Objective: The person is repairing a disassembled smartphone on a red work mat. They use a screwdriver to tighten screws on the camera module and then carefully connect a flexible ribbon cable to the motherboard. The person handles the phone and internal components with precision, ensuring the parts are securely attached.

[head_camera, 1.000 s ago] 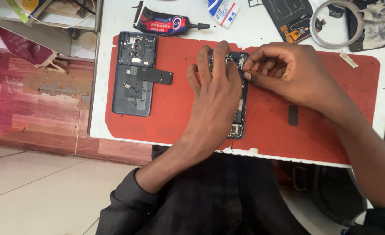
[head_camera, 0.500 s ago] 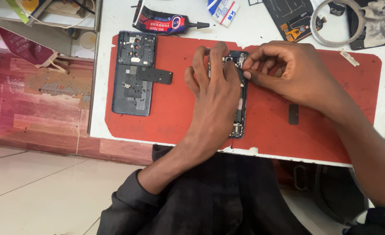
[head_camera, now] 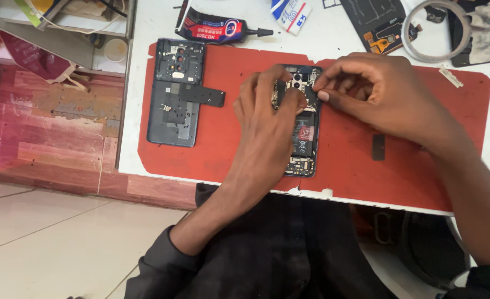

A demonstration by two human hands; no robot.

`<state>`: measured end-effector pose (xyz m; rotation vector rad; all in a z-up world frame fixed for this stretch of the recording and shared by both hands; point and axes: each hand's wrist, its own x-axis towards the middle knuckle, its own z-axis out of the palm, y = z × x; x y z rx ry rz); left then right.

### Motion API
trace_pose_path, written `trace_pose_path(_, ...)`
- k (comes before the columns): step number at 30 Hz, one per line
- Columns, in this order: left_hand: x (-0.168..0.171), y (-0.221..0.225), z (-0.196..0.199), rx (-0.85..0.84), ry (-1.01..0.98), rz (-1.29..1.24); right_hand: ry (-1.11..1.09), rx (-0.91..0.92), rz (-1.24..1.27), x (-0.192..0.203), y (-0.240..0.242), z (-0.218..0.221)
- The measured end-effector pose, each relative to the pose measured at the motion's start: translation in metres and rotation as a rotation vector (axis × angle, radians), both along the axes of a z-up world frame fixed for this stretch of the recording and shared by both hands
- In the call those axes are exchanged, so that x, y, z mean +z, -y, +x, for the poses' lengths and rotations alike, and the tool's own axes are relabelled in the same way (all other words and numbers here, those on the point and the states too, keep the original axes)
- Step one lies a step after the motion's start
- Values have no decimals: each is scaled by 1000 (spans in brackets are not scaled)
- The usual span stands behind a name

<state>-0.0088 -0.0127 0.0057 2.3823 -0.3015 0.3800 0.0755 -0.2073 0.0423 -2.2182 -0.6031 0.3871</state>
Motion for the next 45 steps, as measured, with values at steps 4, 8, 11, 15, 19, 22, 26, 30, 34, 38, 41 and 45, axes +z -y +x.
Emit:
trace_pose_path(4, 3, -2, 1, -60, 23, 48, 3, -1, -24, -2, -1, 2)
trace_pose_path(8, 8, 4, 1, -36, 65, 195, 6, -4, -42, -3, 0, 2)
trace_pose_path(11, 11, 12, 3, 21, 89, 319, -7, -20, -44, -2, 0, 1)
trace_pose_path(15, 9, 17, 10, 64, 65, 408, -36, -21, 13, -1, 0, 0)
trace_pose_path(19, 3, 24, 13, 130, 76, 534, -41, -31, -8, -2, -1, 0)
trace_pose_path(22, 0, 37, 11, 271, 97, 622, -54, -44, -25, -1, -4, 1)
trace_pose_path(26, -4, 55, 7, 380, 91, 700, -121, -100, -56, 2, -4, -1)
trace_pose_path(30, -11, 57, 3, 361, 40, 797, -99, -94, -66, 0, -3, -2)
trace_pose_path(34, -15, 54, 5, 443, 119, 725, -57, -79, -68, -9, -4, 2)
trace_pose_path(38, -8, 46, 1, 331, 63, 646, -17, -71, -112, -13, -5, 2)
trace_pose_path(41, -1, 42, 4, 231, -32, 619, 0, -80, -87, -15, -5, 5)
trace_pose_path(45, 1, 40, 1, 215, -16, 511, -41, -113, -99, -22, -3, 2)
